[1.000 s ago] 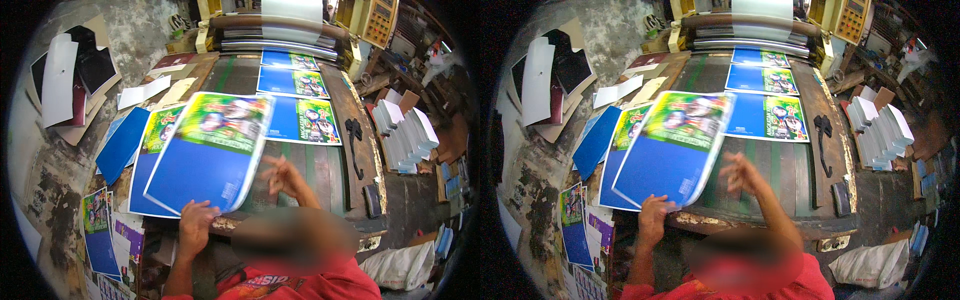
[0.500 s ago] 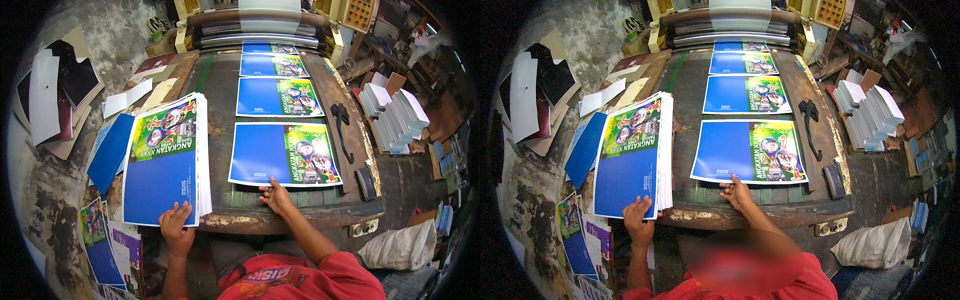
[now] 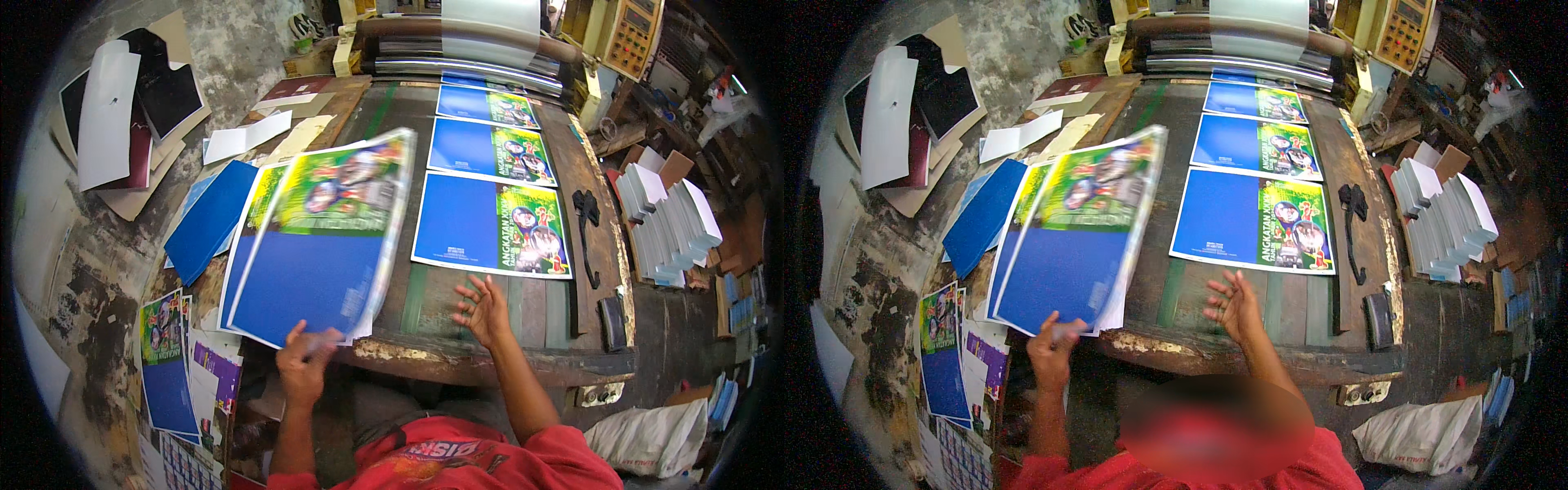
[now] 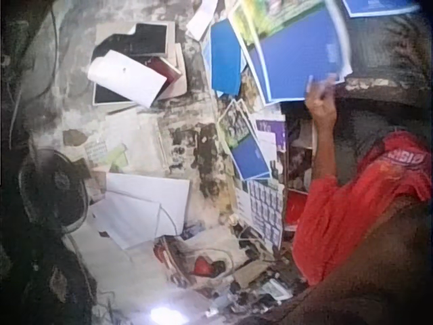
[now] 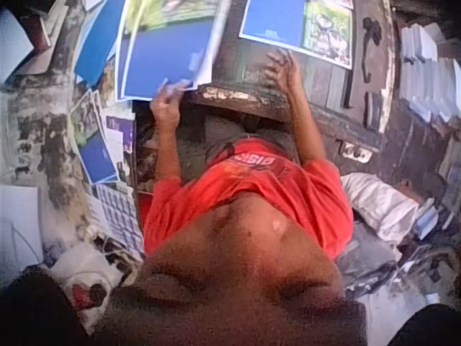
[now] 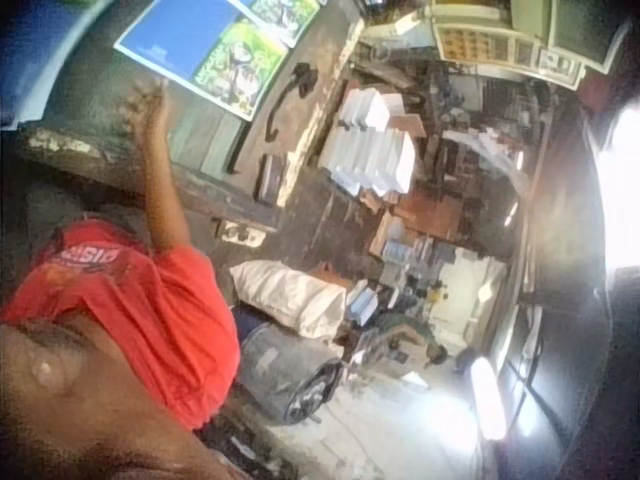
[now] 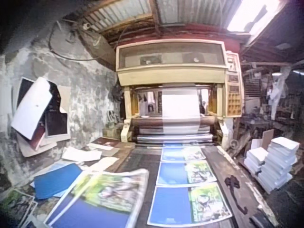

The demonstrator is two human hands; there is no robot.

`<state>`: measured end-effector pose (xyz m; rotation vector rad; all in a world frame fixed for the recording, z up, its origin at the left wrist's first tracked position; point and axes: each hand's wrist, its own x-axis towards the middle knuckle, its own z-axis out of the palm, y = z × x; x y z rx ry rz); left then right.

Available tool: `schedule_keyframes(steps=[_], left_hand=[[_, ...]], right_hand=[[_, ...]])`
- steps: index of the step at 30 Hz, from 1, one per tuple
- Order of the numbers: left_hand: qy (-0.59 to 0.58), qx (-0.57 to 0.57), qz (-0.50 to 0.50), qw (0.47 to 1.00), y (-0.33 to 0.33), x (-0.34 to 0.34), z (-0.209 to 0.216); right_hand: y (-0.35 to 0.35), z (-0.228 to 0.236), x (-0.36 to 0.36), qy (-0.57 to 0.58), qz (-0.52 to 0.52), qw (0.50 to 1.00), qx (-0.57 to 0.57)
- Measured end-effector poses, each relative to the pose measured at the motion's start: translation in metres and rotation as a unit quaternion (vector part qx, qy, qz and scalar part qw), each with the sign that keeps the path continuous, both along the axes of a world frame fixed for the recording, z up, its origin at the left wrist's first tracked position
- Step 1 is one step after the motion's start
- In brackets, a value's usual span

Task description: The person organizes printed paper covers on a workstation by hand, lifting them from the machine bed and placing them onto a stack.

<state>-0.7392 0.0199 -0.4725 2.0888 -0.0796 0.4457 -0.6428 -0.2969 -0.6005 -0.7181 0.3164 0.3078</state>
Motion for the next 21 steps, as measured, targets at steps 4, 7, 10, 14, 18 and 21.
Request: schedule_keyframes(steps=[4, 7, 10, 14, 18, 21], left_hand=[[-0.002, 0.103, -0.25, 0.963, -0.019, 0.001, 0.006], [0.026, 0.125, -0.27, 0.954, -0.04, 0.004, -0.001], [0.067, 0.001, -0.291, 0.955, -0.062, 0.002, -0.022], [0.142, -0.102, -0.245, 0.954, -0.078, 0.004, -0.053], [0.15, -0.151, -0.23, 0.95, -0.079, 0.016, -0.067], [0.114, -0.138, -0.258, 0.95, -0.077, 0.022, -0.066]], right_hand=[[-0.011, 0.019, -0.054, -0.092, 0.137, 0.984, 0.068], [-0.019, 0.008, -0.087, 0.013, 0.109, 0.993, 0.033], [-0.019, -0.006, -0.139, 0.109, 0.048, 0.991, 0.053], [-0.007, -0.022, -0.211, -0.047, 0.038, 0.986, 0.154], [0.0, -0.053, -0.217, 0.111, 0.054, 0.99, 0.074], [0.004, -0.084, -0.185, 0.124, 0.041, 0.989, 0.067]])
